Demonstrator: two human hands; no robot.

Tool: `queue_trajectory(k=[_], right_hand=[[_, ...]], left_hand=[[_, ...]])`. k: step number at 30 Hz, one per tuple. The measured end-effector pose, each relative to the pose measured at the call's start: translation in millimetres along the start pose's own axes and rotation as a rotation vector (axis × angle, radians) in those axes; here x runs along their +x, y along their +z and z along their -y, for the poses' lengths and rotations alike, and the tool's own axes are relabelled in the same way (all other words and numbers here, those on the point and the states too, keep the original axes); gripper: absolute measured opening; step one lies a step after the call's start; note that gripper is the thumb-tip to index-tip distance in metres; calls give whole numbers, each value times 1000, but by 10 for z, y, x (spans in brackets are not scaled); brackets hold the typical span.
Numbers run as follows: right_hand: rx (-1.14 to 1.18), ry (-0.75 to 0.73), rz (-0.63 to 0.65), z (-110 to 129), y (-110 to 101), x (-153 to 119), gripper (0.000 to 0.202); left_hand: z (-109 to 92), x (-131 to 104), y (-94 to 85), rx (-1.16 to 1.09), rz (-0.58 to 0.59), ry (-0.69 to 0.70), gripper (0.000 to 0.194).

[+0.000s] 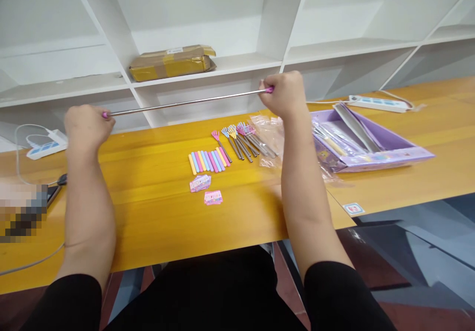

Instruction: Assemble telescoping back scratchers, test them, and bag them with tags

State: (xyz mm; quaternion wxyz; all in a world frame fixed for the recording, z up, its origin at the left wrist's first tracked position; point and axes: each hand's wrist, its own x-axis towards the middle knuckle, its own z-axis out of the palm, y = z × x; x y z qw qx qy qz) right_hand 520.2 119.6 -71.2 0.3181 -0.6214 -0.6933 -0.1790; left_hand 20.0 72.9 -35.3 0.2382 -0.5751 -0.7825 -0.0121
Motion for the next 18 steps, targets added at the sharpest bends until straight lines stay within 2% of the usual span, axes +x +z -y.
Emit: queue_trajectory(k=[5,7,10,14,18], right_hand=[[-4,-55,83,512,224,20,29],[22,-78,126,680,328,-9,24],[63,-110,193,936,435,-76,28],[61,-133,266,1325,398,-222,33],[63,-182,318,1668,283,-392,35]], left_hand=[[-555,-147,-8,-246,23,14,49],[-731,-222,23,-267,34,52,49],[-965,-328,82,-271,65,123,47],[-1194,-445,108,-283,148,160,45],[-1286,-546,34,-311,155,195,39]])
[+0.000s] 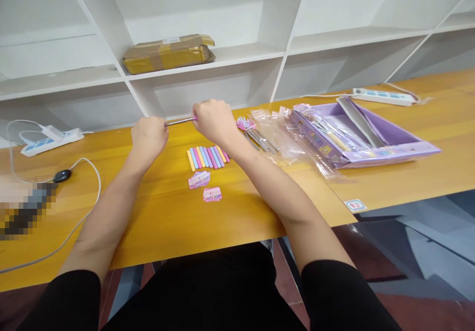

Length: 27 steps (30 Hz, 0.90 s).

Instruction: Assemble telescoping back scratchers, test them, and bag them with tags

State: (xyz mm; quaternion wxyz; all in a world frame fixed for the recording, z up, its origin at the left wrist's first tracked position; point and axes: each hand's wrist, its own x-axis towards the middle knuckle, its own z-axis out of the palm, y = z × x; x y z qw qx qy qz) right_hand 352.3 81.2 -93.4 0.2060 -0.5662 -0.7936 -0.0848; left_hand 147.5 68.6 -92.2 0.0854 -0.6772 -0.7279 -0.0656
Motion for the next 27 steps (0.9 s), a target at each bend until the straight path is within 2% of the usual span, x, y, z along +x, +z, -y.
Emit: queue_trajectory(k=[3,7,14,27], right_hand=[[4,-50,41,125,34,-40,36],[-10,-125,71,68,44,-28,36],[-17,-86,36,-82,-118,-44,34],[-25,-80,72,-112,-94,-28,33]], left_hand=[[-5,-22,-32,20,10,25,37],[63,35,-9,32,-3,93,30],[39,-8,-22,-109,-105,186,30],[13,-22,-12,-102,-119,229,27]])
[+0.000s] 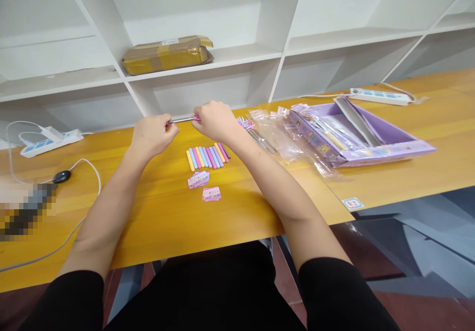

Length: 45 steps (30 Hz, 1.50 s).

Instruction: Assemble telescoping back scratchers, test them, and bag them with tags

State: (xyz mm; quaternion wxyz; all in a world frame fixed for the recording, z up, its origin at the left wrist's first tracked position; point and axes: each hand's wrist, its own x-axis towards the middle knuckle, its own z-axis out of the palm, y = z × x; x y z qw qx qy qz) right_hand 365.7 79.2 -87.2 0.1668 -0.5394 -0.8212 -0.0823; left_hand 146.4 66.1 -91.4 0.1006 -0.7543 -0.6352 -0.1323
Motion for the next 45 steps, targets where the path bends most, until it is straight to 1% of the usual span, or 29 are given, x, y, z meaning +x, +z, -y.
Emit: queue_trajectory(k=[3,6,12,17,24,33,37,39,41,42,45], right_hand=[[3,1,6,2,-3,-5,32],[4,4,16,12,-12,-15,34],[7,6,33,22,10,-9,35],[0,-11,29,21,51,14,35],[-2,-9,28,13,30,3,34],[6,-5,47,-9,-34,-14,35],[-4,-9,30,-50,-16,6,34],[-12,-12,20,-60,-6,11,33],[-17,-14,17,-56,0,11,33],[-18,-14,19,-47,0,8,33],[-20,-23,31,-2,-1,-4,33]], left_hand=[[-4,2,3,-6,8,-9,25],[-8,-3,10,-10,3,-12,28],[-16,2,31,-47,-1,-29,47],[-22,10,18,-26,19,-65,65],[-33,8,7,-19,30,-55,68],[11,22,12,-19,38,12,63],[20,26,46,-7,23,43,53],[20,31,64,15,13,48,43],[19,36,78,52,-2,41,30],[18,38,83,71,-7,27,26],[26,51,89,118,-8,-32,29]])
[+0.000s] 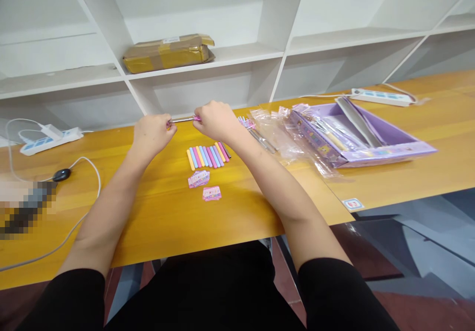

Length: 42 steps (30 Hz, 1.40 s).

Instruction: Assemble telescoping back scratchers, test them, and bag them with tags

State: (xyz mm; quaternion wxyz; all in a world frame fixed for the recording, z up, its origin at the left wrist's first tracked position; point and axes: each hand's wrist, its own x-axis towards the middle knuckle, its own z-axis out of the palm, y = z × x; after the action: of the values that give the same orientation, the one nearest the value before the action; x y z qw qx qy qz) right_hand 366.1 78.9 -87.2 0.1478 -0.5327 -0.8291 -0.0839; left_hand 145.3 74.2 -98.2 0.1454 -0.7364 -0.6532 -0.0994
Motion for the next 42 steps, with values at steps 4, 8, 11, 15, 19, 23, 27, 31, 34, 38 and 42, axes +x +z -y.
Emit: queue_trajectory(k=[4,8,11,15,19,23,27,31,34,38,42], right_hand=[[-3,-27,-8,75,-7,-19,33],[-22,-34,-13,83,5,-6,32],[-44,-21,-5,-2,45,47,30],[-68,4,-63,-228,122,143,27],[-101,28,-176,-492,173,190,29],[-106,12,-306,-697,203,184,34],[-110,25,-402,-873,235,196,43],[-125,111,-456,-1156,205,168,50],[-124,183,-465,-1469,108,57,47],[-161,326,-511,-1896,-46,-141,40],[-215,521,-518,-2137,-135,-220,43]], left_hand=[[50,35,-6,54,30,-73,33],[129,74,-21,72,41,-104,36],[202,98,-28,69,40,-124,40],[356,147,-35,88,34,-146,42],[535,200,-67,101,6,-188,39],[640,211,-120,66,-30,-207,41],[722,187,-187,25,-96,-230,42],[818,165,-276,88,-101,-308,47],[990,152,-336,131,-74,-371,50],[1455,112,-364,223,-69,-466,56],[1854,72,-344,326,-87,-432,59]])
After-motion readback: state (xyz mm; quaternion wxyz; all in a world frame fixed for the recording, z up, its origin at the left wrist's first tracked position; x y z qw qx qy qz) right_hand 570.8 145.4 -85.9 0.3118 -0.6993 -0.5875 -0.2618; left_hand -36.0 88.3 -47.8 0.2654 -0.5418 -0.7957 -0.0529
